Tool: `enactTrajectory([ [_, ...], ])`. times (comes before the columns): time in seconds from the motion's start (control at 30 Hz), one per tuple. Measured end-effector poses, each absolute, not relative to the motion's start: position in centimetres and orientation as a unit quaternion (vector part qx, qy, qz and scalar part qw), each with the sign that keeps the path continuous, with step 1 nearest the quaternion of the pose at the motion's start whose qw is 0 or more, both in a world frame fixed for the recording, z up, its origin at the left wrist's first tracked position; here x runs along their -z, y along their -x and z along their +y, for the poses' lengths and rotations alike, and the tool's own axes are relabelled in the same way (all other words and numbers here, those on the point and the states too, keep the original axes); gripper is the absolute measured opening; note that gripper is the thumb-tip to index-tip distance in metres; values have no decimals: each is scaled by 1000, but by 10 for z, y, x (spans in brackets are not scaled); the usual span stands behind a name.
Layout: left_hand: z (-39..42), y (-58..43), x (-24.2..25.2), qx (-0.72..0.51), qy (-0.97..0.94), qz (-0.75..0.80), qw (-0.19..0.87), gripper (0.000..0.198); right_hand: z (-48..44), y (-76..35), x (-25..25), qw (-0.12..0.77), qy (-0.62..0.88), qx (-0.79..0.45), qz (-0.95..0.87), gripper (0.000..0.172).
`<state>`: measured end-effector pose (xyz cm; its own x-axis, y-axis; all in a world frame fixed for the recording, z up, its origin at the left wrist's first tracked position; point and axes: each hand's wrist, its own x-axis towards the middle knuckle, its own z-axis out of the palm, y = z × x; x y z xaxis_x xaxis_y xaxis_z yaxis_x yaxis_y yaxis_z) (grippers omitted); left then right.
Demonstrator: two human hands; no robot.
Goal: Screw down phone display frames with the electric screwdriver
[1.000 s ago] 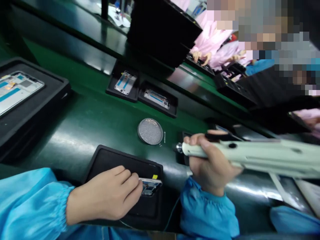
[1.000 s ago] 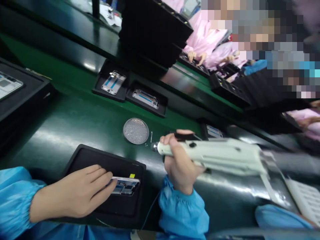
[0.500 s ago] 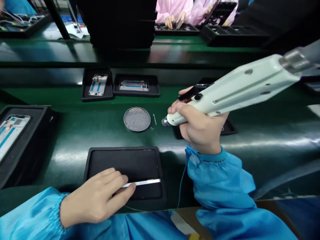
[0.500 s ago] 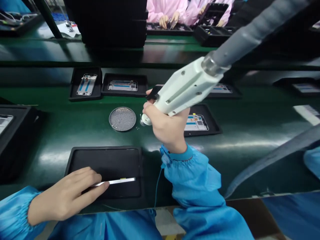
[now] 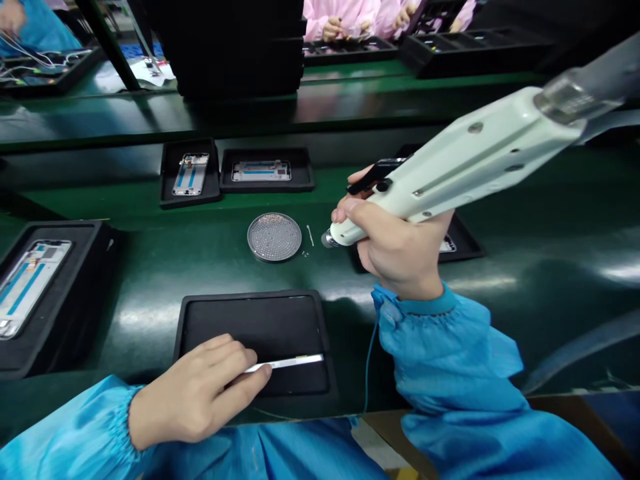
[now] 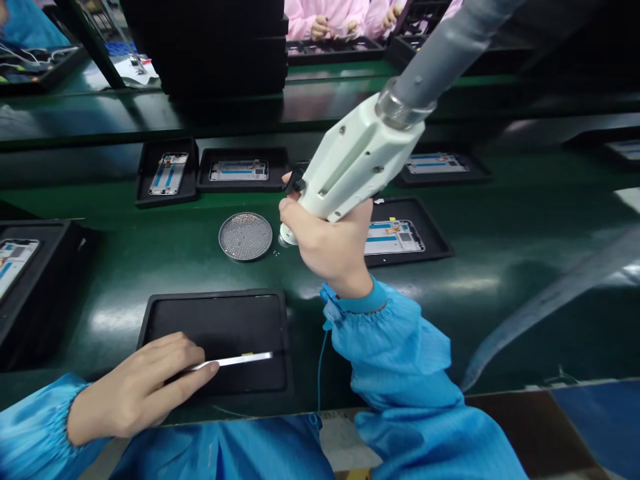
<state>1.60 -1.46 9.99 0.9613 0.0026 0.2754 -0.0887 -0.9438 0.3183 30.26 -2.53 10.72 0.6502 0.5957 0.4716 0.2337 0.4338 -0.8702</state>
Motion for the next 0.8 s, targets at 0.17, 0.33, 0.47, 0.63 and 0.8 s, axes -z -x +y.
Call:
enactTrajectory([
  [0.17,-17,-15,-101,-139,-973,-26,185,30,-24,-303,-104,752,508,-95,-409,21],
  [0.33,-20,-16,-101,-115,-980,-15,164,26,-24,-302,-104,743,516,-86,-417,18],
  [0.47,-22,-17,-101,-84,-990,-29,111,30,-24,-302,-104,730,537,-83,-415,18],
  [0.63,-22,-19,-104,-67,-991,-42,105,32,-24,-302,-104,743,517,-84,-416,23],
  [0.8,-22,-21,-105,-58,-992,-43,107,33,-24,-302,-106,738,521,-99,-417,21],
])
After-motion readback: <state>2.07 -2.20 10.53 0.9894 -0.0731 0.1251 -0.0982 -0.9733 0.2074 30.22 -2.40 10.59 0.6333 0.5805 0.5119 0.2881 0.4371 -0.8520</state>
